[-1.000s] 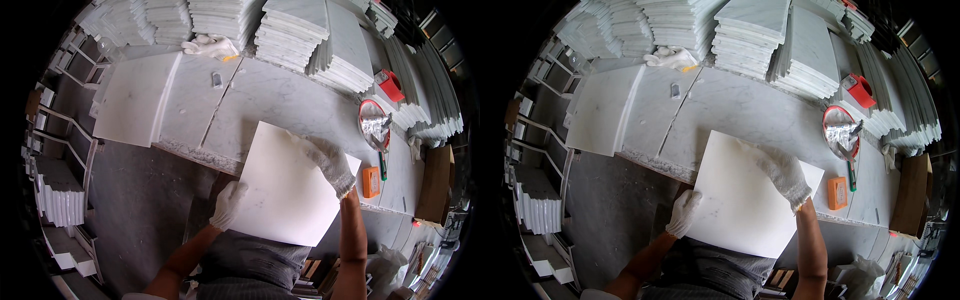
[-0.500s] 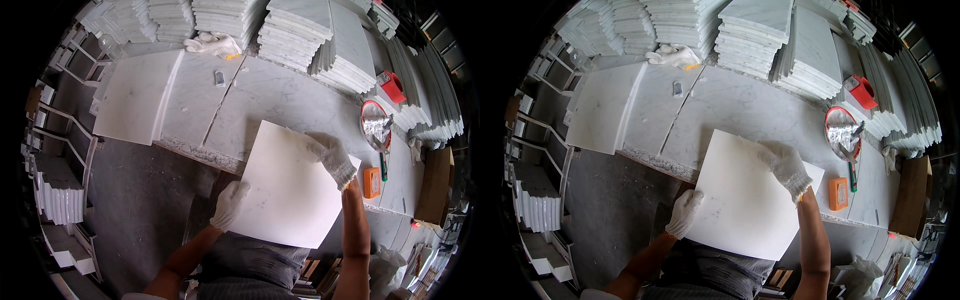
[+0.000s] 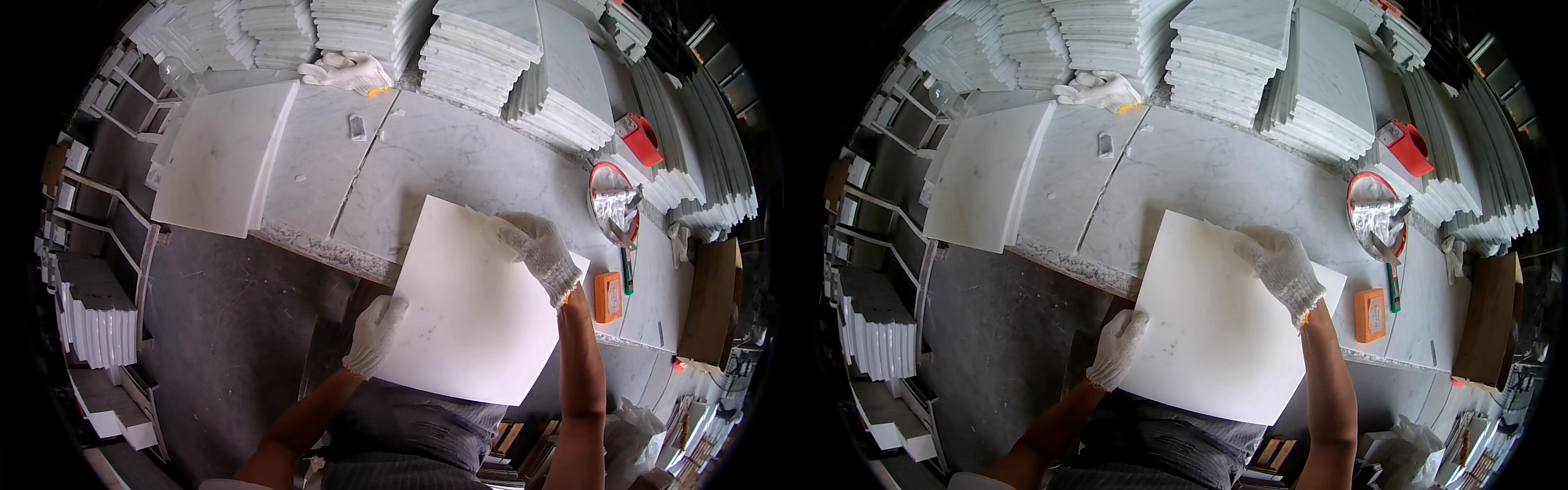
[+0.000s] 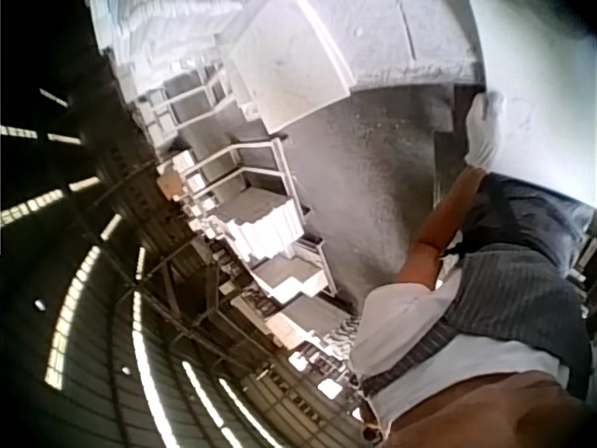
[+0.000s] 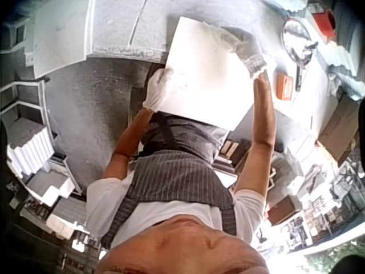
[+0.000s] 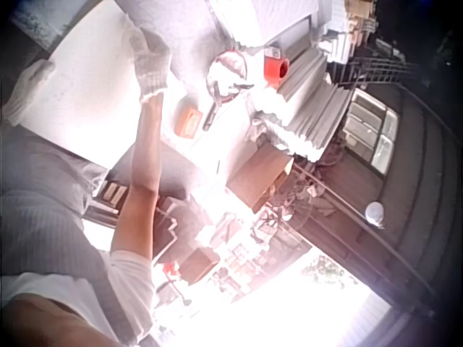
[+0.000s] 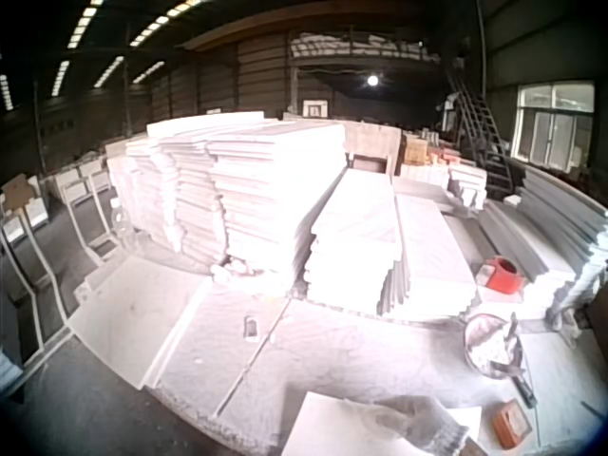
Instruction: The person smooths the edges of a white rectangular board using a metal scraper and then rubs the surface with an orange block. The person handles the board one at a time, flips it, and places it on a stack.
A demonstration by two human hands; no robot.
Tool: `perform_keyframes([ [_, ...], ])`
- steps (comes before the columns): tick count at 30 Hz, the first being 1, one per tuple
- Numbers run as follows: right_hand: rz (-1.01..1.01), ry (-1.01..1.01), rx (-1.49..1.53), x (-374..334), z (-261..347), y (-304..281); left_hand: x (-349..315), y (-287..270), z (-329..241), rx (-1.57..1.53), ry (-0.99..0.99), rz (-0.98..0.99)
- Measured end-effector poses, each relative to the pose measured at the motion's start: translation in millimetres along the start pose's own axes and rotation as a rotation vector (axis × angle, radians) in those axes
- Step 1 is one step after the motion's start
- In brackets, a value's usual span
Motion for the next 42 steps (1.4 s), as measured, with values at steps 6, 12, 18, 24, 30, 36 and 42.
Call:
perform_keyframes([
  [6,-0.011,0.011,-0.012,0.3,2.6,0.4,-1.0,1.3,-2.9,-0.028,-0.029,-0.004],
  [12,-0.007,0.017,-0.005,1.5,3.9,1.0,-1.0,1.1,-5.1,-0.019,-0.034,-0.001],
  [18,-0.007,0.009,-0.011,2.4,3.1,0.9,-1.2,1.3,-6.5,-0.014,-0.013,0.001],
  [24,-0.011,-0.012,-0.014,3.9,1.6,0.9,-1.8,1.0,-7.4,-0.027,-0.043,0.009],
  [30,-0.015,-0.022,-0.022,3.9,1.7,0.3,-1.7,1.5,-7.6,-0.03,-0.053,0.004],
  [36,-0.024,-0.018,-0.033,4.3,2.9,0.3,-1.3,1.3,-5.8,-0.025,-0.051,-0.003],
  [42,-0.03,-0.029,-0.027,3.8,3.0,-0.2,-0.9,1.2,-6.3,-0.025,-0.03,-0.003],
])
Point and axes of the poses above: each hand's wrist, its own x-axis towards the middle knuckle, its own y-axis out of the palm, z = x × y, the point moved 6 cm from there along x, towards the middle knuckle, and after that the axes turned 5 degrees about y, right-handed, at the moved point
